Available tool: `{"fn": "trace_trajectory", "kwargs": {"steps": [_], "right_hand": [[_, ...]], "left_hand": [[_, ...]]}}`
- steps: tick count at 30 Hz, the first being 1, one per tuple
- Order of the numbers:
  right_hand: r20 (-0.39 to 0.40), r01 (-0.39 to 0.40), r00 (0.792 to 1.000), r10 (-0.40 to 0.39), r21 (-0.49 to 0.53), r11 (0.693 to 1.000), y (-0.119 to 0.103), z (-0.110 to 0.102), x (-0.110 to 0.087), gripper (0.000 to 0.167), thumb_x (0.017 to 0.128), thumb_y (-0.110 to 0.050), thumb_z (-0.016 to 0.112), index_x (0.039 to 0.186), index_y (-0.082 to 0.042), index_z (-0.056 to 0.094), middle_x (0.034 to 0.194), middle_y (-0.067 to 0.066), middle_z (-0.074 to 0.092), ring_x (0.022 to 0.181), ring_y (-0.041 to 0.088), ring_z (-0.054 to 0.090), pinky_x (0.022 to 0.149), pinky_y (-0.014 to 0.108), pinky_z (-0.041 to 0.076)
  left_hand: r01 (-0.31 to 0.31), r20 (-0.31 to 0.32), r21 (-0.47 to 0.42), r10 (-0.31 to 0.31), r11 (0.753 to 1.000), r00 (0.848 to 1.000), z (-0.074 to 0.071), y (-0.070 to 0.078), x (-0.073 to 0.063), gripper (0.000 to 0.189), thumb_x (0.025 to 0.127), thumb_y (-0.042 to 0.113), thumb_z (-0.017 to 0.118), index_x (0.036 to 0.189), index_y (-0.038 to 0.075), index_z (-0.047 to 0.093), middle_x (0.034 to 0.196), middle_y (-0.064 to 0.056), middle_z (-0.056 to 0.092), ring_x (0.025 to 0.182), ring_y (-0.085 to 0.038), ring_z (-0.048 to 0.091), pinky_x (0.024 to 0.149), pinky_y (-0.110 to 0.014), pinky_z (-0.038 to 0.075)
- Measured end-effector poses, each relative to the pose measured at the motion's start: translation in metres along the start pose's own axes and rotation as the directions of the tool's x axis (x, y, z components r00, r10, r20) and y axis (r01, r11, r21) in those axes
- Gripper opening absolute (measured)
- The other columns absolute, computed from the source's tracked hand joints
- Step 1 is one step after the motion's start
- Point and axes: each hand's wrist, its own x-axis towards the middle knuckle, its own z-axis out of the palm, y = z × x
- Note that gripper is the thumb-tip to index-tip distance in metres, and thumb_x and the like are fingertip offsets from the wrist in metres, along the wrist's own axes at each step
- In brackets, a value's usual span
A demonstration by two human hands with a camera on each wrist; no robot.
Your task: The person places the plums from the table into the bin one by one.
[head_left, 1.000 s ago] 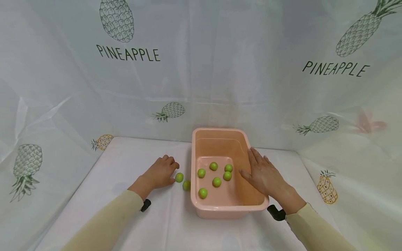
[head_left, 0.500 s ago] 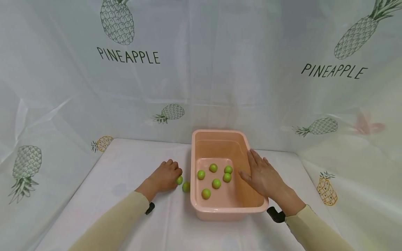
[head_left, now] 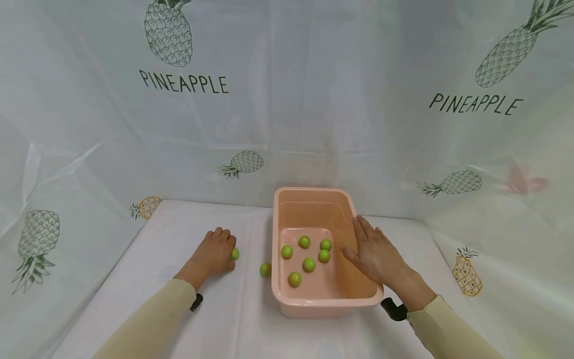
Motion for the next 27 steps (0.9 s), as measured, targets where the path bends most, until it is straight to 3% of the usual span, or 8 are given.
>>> {"fn": "trace_trajectory", "kwargs": {"steps": [5,10,18,27], "right_hand": [[0.0,0.002,1.0,-0.002,0.002,1.0,0.0,0.001,0.0,0.083,0.106,-0.044,0.055,0.161,0.01,0.026,0.166,0.033,0.03,0.152,0.05,0.035,0.122,0.067,0.028],[-0.014,0.014,1.0,-0.014,-0.004,1.0,0.001,0.002,-0.001,0.083,0.106,-0.045,0.055,0.16,0.011,0.027,0.165,0.033,0.031,0.151,0.05,0.037,0.12,0.068,0.03],[-0.023,0.024,0.999,-0.025,-0.016,1.0,0.0,0.003,-0.002,0.082,0.106,-0.044,0.055,0.159,0.013,0.029,0.165,0.034,0.032,0.15,0.05,0.038,0.12,0.068,0.031],[-0.033,0.018,0.999,-0.018,-0.006,1.0,-0.001,0.002,-0.002,0.082,0.106,-0.042,0.058,0.159,0.013,0.029,0.164,0.034,0.033,0.15,0.05,0.039,0.119,0.068,0.032]], "left_hand": [[0.113,-0.051,-0.022,-0.114,0.993,0.992,0.009,-0.031,-0.019,0.031,0.078,0.028,0.073,0.094,0.007,0.056,0.086,-0.004,0.045,0.088,-0.028,0.042,0.083,-0.048,0.039],[0.165,-0.141,-0.027,-0.167,0.986,0.976,0.014,-0.054,-0.038,0.034,0.079,0.031,0.071,0.089,0.005,0.053,0.082,-0.006,0.042,0.084,-0.03,0.042,0.081,-0.051,0.038],[0.187,-0.221,-0.007,-0.184,0.982,0.958,0.018,-0.069,-0.055,0.035,0.08,0.032,0.068,0.086,0.006,0.047,0.08,-0.007,0.039,0.082,-0.032,0.039,0.075,-0.048,0.035],[0.192,-0.328,-0.011,-0.185,0.981,0.926,0.018,-0.079,-0.061,0.036,0.077,0.032,0.069,0.083,0.006,0.046,0.078,-0.007,0.04,0.077,-0.032,0.039,0.071,-0.046,0.033]]}}
